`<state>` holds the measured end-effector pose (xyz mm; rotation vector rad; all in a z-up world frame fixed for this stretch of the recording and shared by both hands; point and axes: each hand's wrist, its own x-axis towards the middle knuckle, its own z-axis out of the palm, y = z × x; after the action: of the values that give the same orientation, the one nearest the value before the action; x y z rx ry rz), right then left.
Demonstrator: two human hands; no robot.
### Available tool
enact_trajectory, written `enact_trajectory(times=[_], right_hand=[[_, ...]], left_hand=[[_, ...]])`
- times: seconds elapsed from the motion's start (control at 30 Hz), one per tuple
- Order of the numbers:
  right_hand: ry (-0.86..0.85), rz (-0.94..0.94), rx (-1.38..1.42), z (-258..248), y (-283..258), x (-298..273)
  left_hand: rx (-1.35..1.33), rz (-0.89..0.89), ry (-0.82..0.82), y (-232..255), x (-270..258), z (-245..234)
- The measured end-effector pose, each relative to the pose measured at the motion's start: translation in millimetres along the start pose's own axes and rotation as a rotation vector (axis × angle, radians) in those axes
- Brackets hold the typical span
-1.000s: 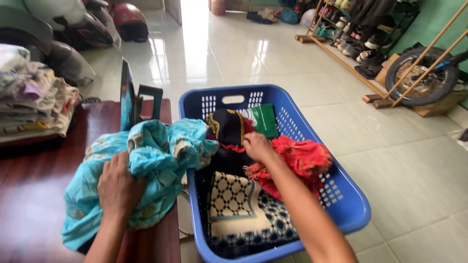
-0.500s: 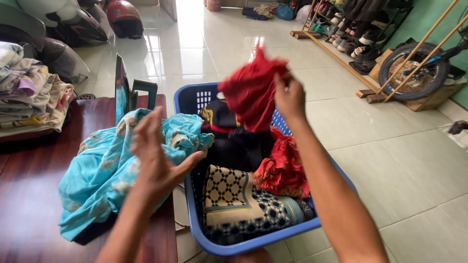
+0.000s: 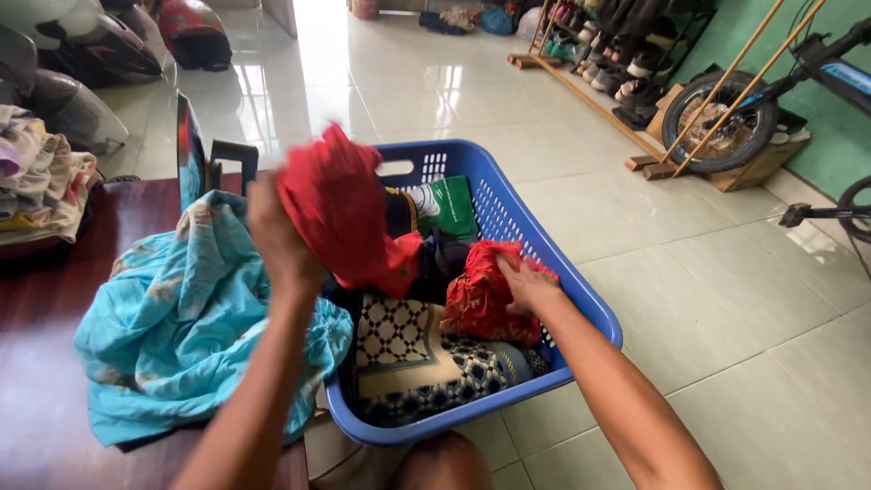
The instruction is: Folding various items of laundry and stacking them on a table
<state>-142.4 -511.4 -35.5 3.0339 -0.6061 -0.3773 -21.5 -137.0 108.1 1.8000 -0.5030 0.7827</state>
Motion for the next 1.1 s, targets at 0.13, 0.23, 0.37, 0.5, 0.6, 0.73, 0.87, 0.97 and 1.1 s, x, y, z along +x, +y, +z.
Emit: enact_trajectory(times=[0.13, 0.23, 0.37, 0.5, 0.6, 0.73, 0.87, 0.97, 1.1], right_hand=[[0.149, -0.127, 0.318, -5, 12, 64], [0.624, -0.268, 1.250, -99, -18, 48], [0.244, -0.623, 1.502, -160, -65, 24], [-0.223, -0.359, 1.534, -156, -80, -15], [0.197, -0.320, 0.551, 21, 7, 100], [-0.273, 0.017, 0.122, 2, 9, 65], [0.547, 0.018, 1.568, -106, 50, 62], [0.701, -0.121, 1.922, -132, 64, 53], [0.625, 0.006, 0.697, -104, 49, 25]], left_hand=[[0.138, 0.063, 0.036, -10, 53, -13], [0.243, 0.045, -0.059, -6, 61, 7], [0.219, 0.097, -0.330, 25, 31, 60], [0.440, 0.160, -0.398, -15, -20, 118], [0.553, 0.078, -0.383, -30, -24, 110], [0.595, 0.029, -0.360, -47, -18, 105], [0.534, 0.036, -0.328, -48, -15, 92], [0.493, 0.035, -0.306, -51, -13, 81], [0.463, 0.028, -0.290, -54, -19, 73]])
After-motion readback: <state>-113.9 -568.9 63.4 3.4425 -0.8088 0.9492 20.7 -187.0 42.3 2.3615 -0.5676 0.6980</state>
